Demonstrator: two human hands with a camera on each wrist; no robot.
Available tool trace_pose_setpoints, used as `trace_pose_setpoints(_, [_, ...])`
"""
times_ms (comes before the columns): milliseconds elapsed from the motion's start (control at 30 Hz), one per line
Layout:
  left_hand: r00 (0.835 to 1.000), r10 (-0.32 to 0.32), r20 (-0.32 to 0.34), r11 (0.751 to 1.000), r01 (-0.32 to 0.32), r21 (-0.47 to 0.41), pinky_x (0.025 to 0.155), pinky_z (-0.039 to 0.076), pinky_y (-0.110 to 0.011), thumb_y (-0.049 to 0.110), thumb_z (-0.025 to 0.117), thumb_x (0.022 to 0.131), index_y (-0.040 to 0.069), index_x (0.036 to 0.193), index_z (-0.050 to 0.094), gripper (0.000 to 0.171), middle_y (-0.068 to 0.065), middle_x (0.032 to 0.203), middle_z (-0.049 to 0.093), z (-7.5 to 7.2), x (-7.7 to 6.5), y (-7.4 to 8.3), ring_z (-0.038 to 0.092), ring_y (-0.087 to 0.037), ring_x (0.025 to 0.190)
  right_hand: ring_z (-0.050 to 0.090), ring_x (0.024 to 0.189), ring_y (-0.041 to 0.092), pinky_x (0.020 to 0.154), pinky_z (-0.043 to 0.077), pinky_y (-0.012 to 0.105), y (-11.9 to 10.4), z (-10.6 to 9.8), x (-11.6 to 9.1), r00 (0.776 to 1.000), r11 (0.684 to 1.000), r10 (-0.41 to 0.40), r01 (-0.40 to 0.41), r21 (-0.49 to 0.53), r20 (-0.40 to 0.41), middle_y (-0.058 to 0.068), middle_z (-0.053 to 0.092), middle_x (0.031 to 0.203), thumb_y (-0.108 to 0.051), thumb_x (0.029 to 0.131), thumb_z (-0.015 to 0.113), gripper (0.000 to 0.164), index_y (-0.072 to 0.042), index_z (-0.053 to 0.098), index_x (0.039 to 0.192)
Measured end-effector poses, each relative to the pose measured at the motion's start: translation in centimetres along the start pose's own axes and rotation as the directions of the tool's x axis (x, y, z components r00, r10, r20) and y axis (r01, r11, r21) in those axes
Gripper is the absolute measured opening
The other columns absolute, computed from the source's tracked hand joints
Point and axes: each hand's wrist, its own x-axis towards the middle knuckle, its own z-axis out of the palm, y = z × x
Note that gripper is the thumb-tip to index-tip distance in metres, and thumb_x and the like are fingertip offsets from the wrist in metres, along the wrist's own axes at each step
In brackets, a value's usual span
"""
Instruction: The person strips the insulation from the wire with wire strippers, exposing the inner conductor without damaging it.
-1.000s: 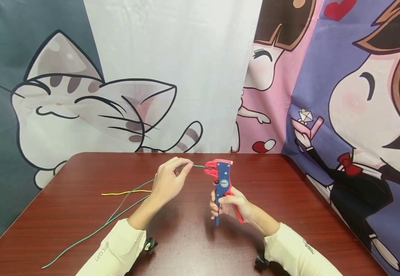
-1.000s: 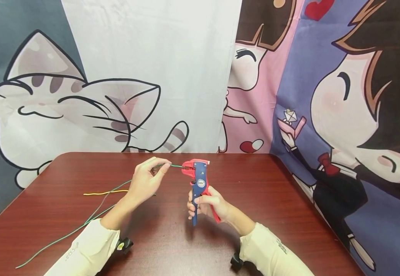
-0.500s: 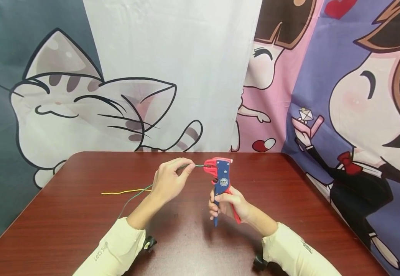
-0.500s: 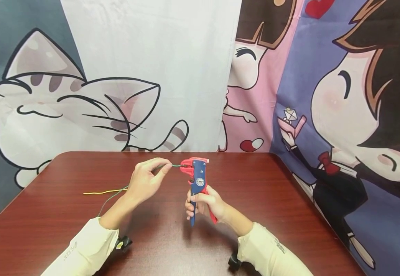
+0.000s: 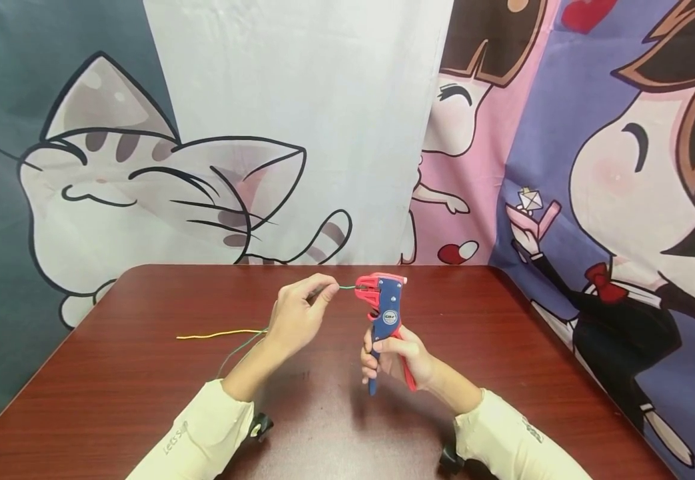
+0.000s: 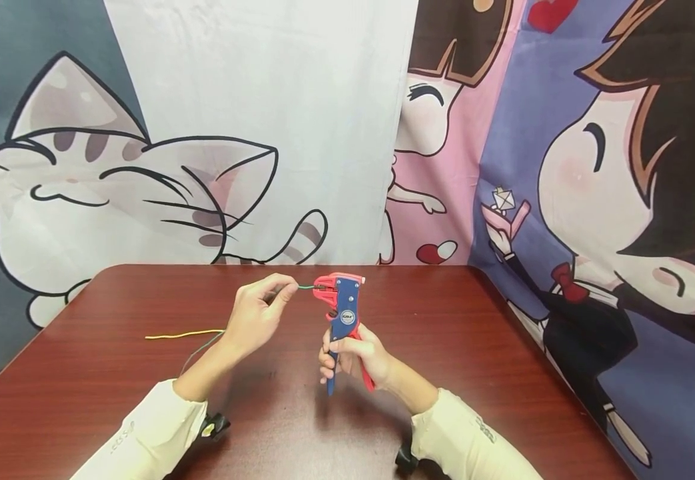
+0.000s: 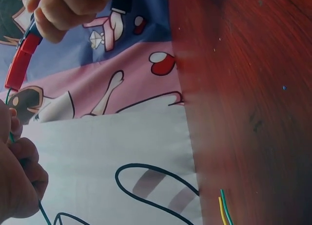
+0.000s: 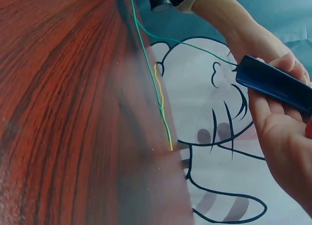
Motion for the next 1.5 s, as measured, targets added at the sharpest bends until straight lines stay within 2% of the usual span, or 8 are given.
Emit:
trace_pose_setpoints(233, [1.0, -0.021, -0.014, 1.0, 0.021, -0.023, 0.047, 0.032, -0.029, 0.026, 0.066, 0.097, 0.025, 0.094, 0.069, 0.005, 0.011, 0.061, 0.046, 0.14, 0.02, 0.53, 0.04, -0.007, 0.054, 0.059, 0.074, 0.014, 0.08, 0.053, 0.034, 0.05, 0.21, 0.32, 0.998, 0.998, -0.033, 0.03, 0.049, 0.055, 0.001, 0.059, 0.083, -0.007, 0.095, 0.036, 0.021, -0.009, 0.054, 0.105])
trace_pose_setpoints(467, [0.998, -0.052, -0.026, 0.999, 0.052, -0.009, 0.049, 0.034, -0.031, 0.033, 0.062, 0.098, 0.023, 0.095, 0.069, 0.013, 0.012, 0.064, 0.05, 0.2, -0.06, 0.58, 0.042, -0.008, 0.056, 0.06, 0.076, 0.013, 0.081, 0.052, 0.033, 0.05, 0.16, 0.59, 0.996, 0.997, -0.035, 0.03, 0.068, 0.084, 0.001, 0.06, 0.085, -0.009, 0.095, 0.036, 0.02, -0.01, 0.053, 0.107])
trace_pose_setpoints(667, [0.996, -0.079, -0.036, 0.996, 0.081, 0.039, 0.05, 0.037, -0.033, 0.039, 0.061, 0.098, 0.027, 0.095, 0.07, 0.015, 0.013, 0.066, 0.052, 0.27, -0.19, 0.85, 0.043, -0.008, 0.058, 0.059, 0.076, 0.014, 0.082, 0.052, 0.034, 0.05, -0.02, 0.49, 0.998, 0.998, -0.014, 0.009, 0.065, 0.068, 0.003, 0.057, 0.084, -0.009, 0.094, 0.038, 0.018, -0.009, 0.05, 0.107])
trace_pose_setpoints(933, [0.998, -0.063, -0.028, 0.997, 0.064, 0.045, 0.048, 0.034, -0.03, 0.04, 0.062, 0.098, 0.027, 0.095, 0.07, 0.015, 0.014, 0.063, 0.048, 0.59, -0.43, 0.7, 0.041, -0.006, 0.056, 0.057, 0.075, 0.015, 0.083, 0.052, 0.035, 0.24, 0.12, 0.53, 0.999, 1.0, 0.002, -0.003, 0.03, 0.052, 0.003, 0.056, 0.083, -0.004, 0.093, 0.034, 0.022, -0.008, 0.051, 0.105])
trace_pose_setpoints(1500, [0.998, -0.061, -0.022, 0.997, 0.061, 0.04, 0.048, 0.032, -0.03, 0.038, 0.062, 0.098, 0.025, 0.096, 0.07, 0.016, 0.012, 0.063, 0.046, 0.63, -0.55, 0.46, 0.041, -0.007, 0.057, 0.057, 0.072, 0.015, 0.08, 0.053, 0.035, 0.28, -0.41, 0.41, 0.999, 1.0, 0.015, -0.016, 0.013, 0.043, 0.003, 0.055, 0.08, -0.005, 0.094, 0.035, 0.019, -0.007, 0.051, 0.103])
